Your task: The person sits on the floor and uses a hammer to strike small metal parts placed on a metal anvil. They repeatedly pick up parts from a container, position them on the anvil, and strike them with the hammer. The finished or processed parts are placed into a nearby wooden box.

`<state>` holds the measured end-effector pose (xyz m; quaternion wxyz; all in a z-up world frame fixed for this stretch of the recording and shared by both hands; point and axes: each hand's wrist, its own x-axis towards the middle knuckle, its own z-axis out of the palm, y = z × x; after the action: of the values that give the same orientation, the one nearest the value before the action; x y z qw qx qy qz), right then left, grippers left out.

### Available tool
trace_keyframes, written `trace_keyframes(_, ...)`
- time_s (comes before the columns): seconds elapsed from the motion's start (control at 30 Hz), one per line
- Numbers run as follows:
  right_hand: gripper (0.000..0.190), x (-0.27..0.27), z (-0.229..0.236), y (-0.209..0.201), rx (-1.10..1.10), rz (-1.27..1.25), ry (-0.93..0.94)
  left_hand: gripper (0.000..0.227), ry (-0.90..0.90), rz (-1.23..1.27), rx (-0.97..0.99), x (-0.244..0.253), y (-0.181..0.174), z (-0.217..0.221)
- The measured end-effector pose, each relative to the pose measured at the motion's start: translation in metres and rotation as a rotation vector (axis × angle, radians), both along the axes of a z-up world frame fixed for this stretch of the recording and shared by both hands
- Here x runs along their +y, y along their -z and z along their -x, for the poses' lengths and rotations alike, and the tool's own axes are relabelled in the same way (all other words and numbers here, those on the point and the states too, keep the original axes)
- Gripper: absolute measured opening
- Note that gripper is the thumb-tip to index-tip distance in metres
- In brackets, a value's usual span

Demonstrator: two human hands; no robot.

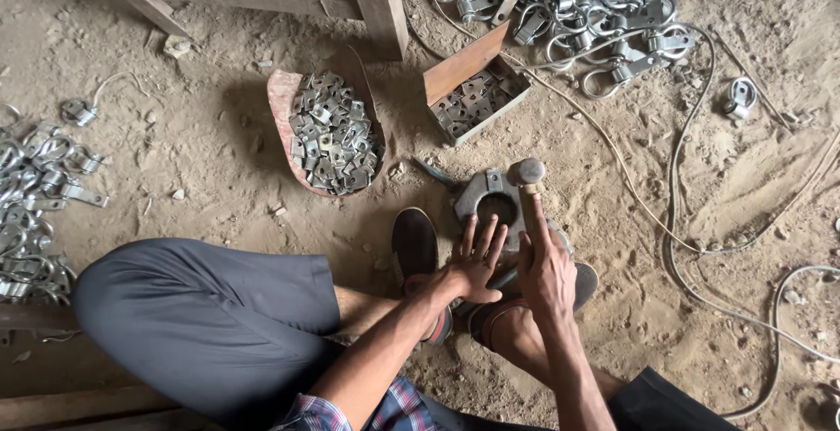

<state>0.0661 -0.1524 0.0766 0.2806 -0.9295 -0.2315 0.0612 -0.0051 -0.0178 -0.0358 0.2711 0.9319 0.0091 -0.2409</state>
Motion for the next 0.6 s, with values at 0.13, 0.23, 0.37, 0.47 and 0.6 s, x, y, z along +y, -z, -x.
trace_keyframes(0.13,0.067,0.0,0.001,0.007,0.023,0.041,0.072,0.138,0.036,-0.014,0.038,0.002,-0.005,-0.001)
trace_keyframes(0.23,0.07,0.001,-0.007,0.022,0.127,0.02,0.109,0.136,0.107,-0.046,-0.019,0.001,-0.009,-0.002)
trace_keyframes(0.37,0.072,-0.009,-0.005,0.035,0.021,-0.229,0.042,0.134,0.035,0.046,0.05,0.0,-0.018,-0.003)
trace_keyframes(0.47,0.07,-0.011,-0.007,0.048,-0.027,-0.285,0.028,0.129,0.029,0.0,0.187,0.005,-0.021,-0.013)
trace_keyframes(0.6,0.067,-0.013,-0.011,0.055,0.152,-0.101,0.134,0.052,-0.131,0.036,-0.084,0.029,-0.007,-0.033)
